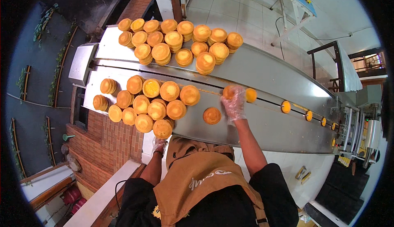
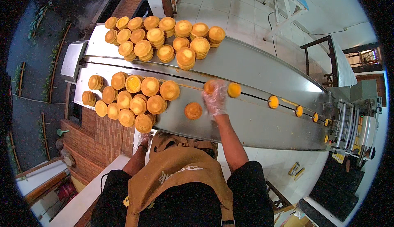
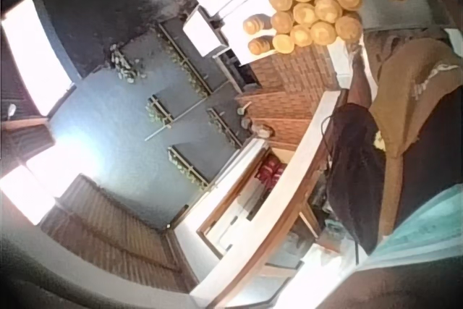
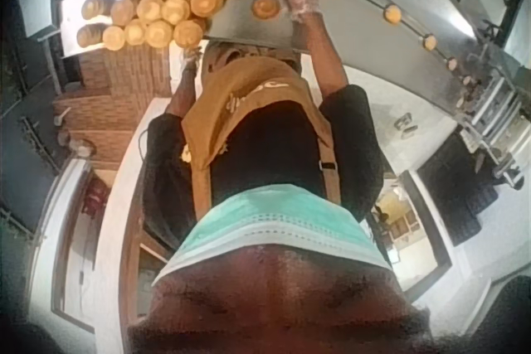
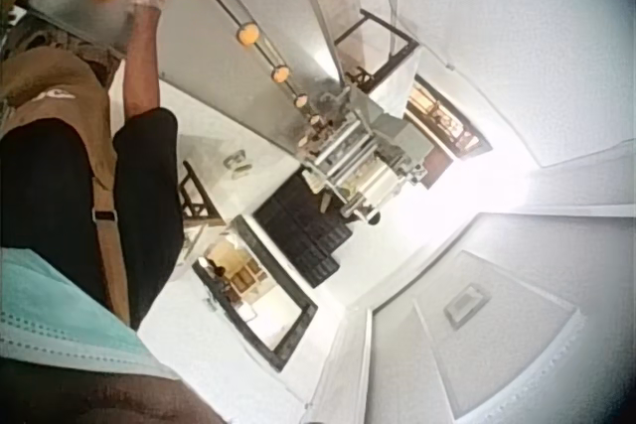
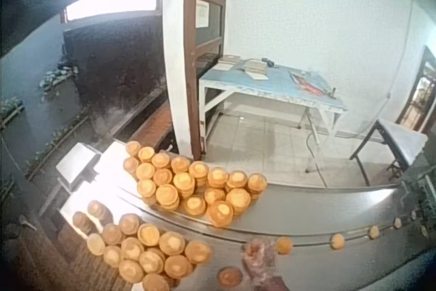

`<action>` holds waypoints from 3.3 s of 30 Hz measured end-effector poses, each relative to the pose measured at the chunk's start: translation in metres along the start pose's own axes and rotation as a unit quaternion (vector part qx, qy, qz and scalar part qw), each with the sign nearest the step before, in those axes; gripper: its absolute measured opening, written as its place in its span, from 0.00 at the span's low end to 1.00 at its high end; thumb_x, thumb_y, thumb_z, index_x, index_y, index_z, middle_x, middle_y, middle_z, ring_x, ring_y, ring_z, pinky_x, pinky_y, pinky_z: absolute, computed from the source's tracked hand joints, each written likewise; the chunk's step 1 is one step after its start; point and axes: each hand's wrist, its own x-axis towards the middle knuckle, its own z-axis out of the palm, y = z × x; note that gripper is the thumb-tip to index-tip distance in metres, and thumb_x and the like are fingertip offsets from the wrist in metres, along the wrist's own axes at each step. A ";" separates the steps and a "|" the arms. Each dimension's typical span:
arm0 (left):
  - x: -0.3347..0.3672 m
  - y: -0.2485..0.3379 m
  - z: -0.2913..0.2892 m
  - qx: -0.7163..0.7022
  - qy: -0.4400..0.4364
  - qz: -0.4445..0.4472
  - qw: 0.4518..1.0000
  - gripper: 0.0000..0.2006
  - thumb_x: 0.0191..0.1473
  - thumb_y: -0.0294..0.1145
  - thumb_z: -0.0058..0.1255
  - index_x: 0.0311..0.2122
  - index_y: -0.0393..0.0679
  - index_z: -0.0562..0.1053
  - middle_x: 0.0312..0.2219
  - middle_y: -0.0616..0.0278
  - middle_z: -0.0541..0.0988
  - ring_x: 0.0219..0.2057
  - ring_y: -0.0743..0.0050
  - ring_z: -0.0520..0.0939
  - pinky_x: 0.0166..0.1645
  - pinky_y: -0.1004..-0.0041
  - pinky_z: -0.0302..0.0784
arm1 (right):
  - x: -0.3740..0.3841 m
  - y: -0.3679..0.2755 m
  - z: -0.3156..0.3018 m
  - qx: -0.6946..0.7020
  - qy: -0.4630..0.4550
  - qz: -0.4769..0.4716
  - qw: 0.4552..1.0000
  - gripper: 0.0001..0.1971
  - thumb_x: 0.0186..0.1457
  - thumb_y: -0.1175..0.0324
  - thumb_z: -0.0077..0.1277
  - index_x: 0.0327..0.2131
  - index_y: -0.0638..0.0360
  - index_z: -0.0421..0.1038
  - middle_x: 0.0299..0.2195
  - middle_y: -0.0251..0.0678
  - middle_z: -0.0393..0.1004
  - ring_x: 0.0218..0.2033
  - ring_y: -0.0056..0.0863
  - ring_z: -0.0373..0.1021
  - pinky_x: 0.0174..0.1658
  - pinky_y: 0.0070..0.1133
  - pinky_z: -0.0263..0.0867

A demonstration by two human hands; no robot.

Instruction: Organizing and placing round yellow pastries onto a conveyor belt system.

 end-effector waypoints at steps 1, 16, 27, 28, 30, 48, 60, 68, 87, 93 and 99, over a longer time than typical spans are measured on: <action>-0.002 0.006 0.005 0.001 -0.002 0.000 1.000 0.17 0.59 0.41 0.43 0.46 0.40 0.68 0.41 0.55 0.76 0.38 0.66 0.76 0.42 0.70 0.73 | 0.004 0.010 0.003 -0.001 0.002 0.001 1.000 0.24 0.41 0.65 0.61 0.42 0.58 0.64 0.48 0.49 0.63 0.51 0.49 0.60 0.56 0.40 0.56; -0.002 -0.003 -0.001 0.113 -0.041 -0.016 0.993 0.14 0.58 0.41 0.46 0.47 0.48 0.68 0.36 0.68 0.76 0.32 0.75 0.75 0.36 0.75 0.71 | -0.053 -0.046 -0.006 -0.021 -0.143 0.001 0.989 0.29 0.47 0.64 0.57 0.53 0.58 0.60 0.51 0.48 0.61 0.50 0.43 0.61 0.54 0.33 0.60; 0.036 -0.049 -0.020 0.081 -0.055 0.035 0.995 0.14 0.55 0.37 0.49 0.46 0.46 0.69 0.39 0.67 0.75 0.37 0.70 0.75 0.41 0.71 0.71 | -0.003 -0.006 0.013 -0.113 -0.014 -0.103 0.988 0.30 0.42 0.66 0.60 0.51 0.56 0.62 0.51 0.50 0.59 0.52 0.51 0.57 0.54 0.40 0.58; 0.042 -0.051 -0.020 0.092 -0.056 0.037 0.994 0.14 0.54 0.37 0.50 0.46 0.46 0.69 0.39 0.66 0.75 0.38 0.69 0.75 0.42 0.71 0.71 | 0.008 -0.010 0.007 -0.105 0.009 -0.077 0.991 0.29 0.44 0.65 0.59 0.51 0.58 0.62 0.48 0.49 0.62 0.50 0.48 0.60 0.53 0.38 0.59; 0.044 -0.059 -0.028 0.112 -0.056 0.039 0.991 0.15 0.54 0.37 0.50 0.45 0.45 0.70 0.40 0.66 0.75 0.38 0.68 0.75 0.42 0.70 0.71 | 0.023 -0.014 0.012 -0.094 0.028 -0.053 0.994 0.28 0.46 0.64 0.58 0.50 0.60 0.62 0.46 0.48 0.65 0.49 0.45 0.62 0.52 0.35 0.61; 0.022 -0.026 0.018 -0.087 -0.032 0.131 0.987 0.08 0.56 0.30 0.45 0.42 0.46 0.67 0.31 0.68 0.74 0.28 0.76 0.74 0.32 0.75 0.71 | 0.027 -0.095 0.025 -0.066 -0.198 -0.304 0.930 0.17 0.37 0.68 0.60 0.34 0.59 0.69 0.52 0.44 0.62 0.52 0.45 0.62 0.54 0.35 0.59; 0.043 -0.072 -0.016 0.226 0.035 0.033 0.973 0.10 0.52 0.30 0.47 0.41 0.44 0.70 0.34 0.63 0.76 0.35 0.67 0.77 0.38 0.68 0.72 | 0.007 0.022 0.000 0.072 0.013 0.046 0.996 0.24 0.39 0.68 0.64 0.40 0.57 0.63 0.45 0.45 0.65 0.46 0.42 0.65 0.49 0.33 0.62; 0.029 -0.056 -0.001 0.092 -0.002 0.119 0.989 0.10 0.54 0.31 0.47 0.41 0.44 0.70 0.35 0.63 0.76 0.34 0.66 0.77 0.39 0.68 0.72 | 0.009 0.002 0.004 0.032 0.108 -0.013 0.994 0.30 0.44 0.59 0.62 0.47 0.63 0.62 0.42 0.45 0.67 0.46 0.41 0.64 0.51 0.34 0.59; -0.008 -0.012 0.005 0.104 0.038 -0.012 0.994 0.07 0.57 0.34 0.44 0.41 0.47 0.70 0.31 0.67 0.76 0.27 0.73 0.76 0.29 0.73 0.72 | -0.019 -0.066 0.055 0.365 -0.132 0.099 0.916 0.22 0.46 0.79 0.55 0.45 0.59 0.60 0.35 0.32 0.65 0.35 0.20 0.64 0.41 0.20 0.65; 0.002 -0.048 0.003 0.015 0.051 0.010 0.999 0.11 0.55 0.34 0.48 0.43 0.46 0.70 0.32 0.68 0.76 0.31 0.72 0.77 0.33 0.73 0.72 | -0.021 -0.057 0.041 0.406 -0.133 0.123 0.896 0.21 0.47 0.81 0.53 0.45 0.58 0.60 0.30 0.28 0.63 0.31 0.15 0.61 0.36 0.14 0.63; -0.004 0.003 0.033 0.019 0.011 0.061 0.998 0.09 0.55 0.34 0.48 0.41 0.47 0.71 0.33 0.69 0.76 0.32 0.74 0.76 0.35 0.71 0.71 | -0.029 -0.070 -0.017 0.339 -0.156 0.101 0.922 0.17 0.47 0.80 0.52 0.42 0.59 0.63 0.30 0.27 0.63 0.32 0.18 0.62 0.39 0.18 0.64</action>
